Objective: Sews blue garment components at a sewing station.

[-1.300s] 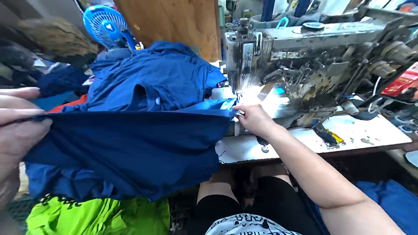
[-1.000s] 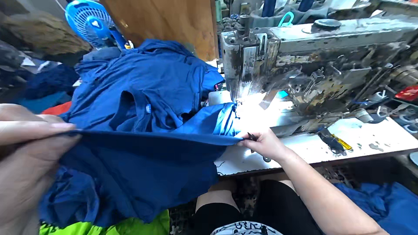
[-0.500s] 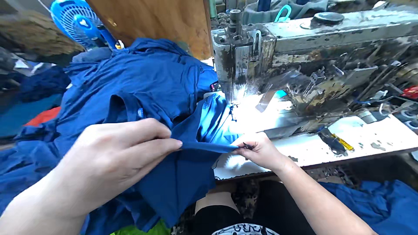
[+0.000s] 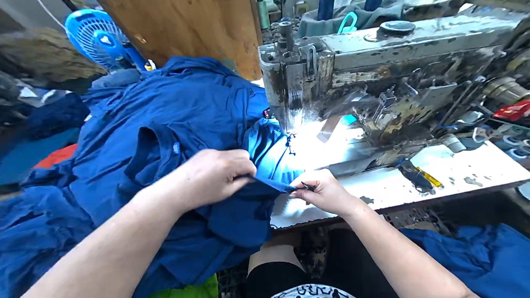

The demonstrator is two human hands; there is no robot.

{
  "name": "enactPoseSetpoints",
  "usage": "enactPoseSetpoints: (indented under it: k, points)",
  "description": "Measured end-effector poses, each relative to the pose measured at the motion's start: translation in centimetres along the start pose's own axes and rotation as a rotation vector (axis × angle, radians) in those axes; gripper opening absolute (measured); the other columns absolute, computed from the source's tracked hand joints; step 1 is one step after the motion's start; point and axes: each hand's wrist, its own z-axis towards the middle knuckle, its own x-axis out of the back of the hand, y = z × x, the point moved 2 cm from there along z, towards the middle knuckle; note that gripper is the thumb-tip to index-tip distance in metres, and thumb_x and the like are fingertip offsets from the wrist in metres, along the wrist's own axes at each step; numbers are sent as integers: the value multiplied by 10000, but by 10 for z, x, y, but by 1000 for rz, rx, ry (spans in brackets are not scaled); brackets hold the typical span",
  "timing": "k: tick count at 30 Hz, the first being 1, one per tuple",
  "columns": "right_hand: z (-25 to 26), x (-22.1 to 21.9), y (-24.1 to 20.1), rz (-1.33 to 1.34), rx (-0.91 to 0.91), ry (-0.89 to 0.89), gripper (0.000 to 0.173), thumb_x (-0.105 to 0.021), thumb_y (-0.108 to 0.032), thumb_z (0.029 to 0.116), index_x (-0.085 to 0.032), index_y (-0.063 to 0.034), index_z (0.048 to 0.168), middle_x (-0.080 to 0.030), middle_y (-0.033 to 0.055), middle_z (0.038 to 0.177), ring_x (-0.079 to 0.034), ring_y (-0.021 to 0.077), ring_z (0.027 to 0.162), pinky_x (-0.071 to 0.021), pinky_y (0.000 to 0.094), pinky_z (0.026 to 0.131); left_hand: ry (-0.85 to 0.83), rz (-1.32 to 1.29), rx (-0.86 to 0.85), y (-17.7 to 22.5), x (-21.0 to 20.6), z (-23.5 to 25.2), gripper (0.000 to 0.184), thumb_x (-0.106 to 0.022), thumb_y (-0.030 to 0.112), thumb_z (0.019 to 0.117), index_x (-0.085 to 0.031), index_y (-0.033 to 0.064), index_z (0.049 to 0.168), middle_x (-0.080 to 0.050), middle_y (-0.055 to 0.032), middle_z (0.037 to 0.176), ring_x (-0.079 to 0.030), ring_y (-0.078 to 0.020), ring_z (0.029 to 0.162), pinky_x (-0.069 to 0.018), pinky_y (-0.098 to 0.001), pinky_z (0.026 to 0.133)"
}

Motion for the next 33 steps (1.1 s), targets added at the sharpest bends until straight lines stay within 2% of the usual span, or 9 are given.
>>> enactPoseSetpoints:
  k: [3,6,9,13,16,21,24,28,33]
  points:
    - [3,1,0,-10,-35,11,211,-684,-228,978,-766,-37,942,-709,14,840,-629,-7,697,-542,167,651,-16,189,13,-19,15,1,204,-579,252,923,-695,170,777,-601,43,723,-627,-140,611,-498,-392,482]
    - [8,4,-2,13,-78,22,208,-695,-232,972,-768,-37,962,-703,0,834,-625,-24,681,-544,151,634,29,174,51,-27,19,4,171,-593,218,883,-729,160,798,-630,37,732,-652,-145,661,-522,-403,539]
    - [11,6,-5,22,-162,8,208,-686,-241,981,-768,-50,989,-710,-23,827,-613,-43,663,-534,145,626,66,-72,114,-20,15,7,78,-626,174,844,-704,176,834,-659,89,804,-636,-30,778,-547,-263,694]
    - [12,6,-6,53,-181,14,189,-691,-227,975,-770,-56,969,-717,-36,817,-617,-48,658,-538,145,624,103,-329,5,7,7,17,116,-640,111,839,-738,150,790,-636,111,782,-599,39,770,-502,-138,673]
    - [9,5,-4,43,-144,15,185,-690,-222,972,-771,-57,953,-718,-36,825,-628,-45,673,-547,151,637,7,-191,-26,36,18,33,98,-685,77,840,-776,89,810,-688,24,758,-628,-56,749,-509,-231,709]
    - [4,0,1,28,-37,40,190,-700,-212,967,-763,-39,919,-707,-3,823,-631,-12,678,-550,166,627,-53,247,-144,-12,5,26,122,-614,132,855,-694,122,763,-620,-18,745,-639,-216,684,-487,-439,600]
    - [4,0,1,37,-25,41,177,-703,-192,963,-765,-33,919,-712,1,831,-635,-10,680,-555,168,628,-26,87,-89,-14,-2,24,112,-626,194,840,-719,156,790,-700,31,825,-684,-168,883,-528,-467,881]
    - [2,1,1,48,-16,27,163,-697,-173,963,-767,-28,941,-722,14,848,-650,-2,692,-564,172,636,-24,-146,-90,11,-11,27,126,-611,241,873,-714,211,805,-657,137,778,-626,-9,852,-515,-281,901]
    - [3,0,2,40,-66,43,165,-709,-189,958,-764,-36,926,-719,1,835,-650,-2,685,-574,185,643,-51,168,-98,-20,-1,29,166,-608,135,918,-712,91,796,-693,-52,788,-713,-273,891,-427,-656,1074]
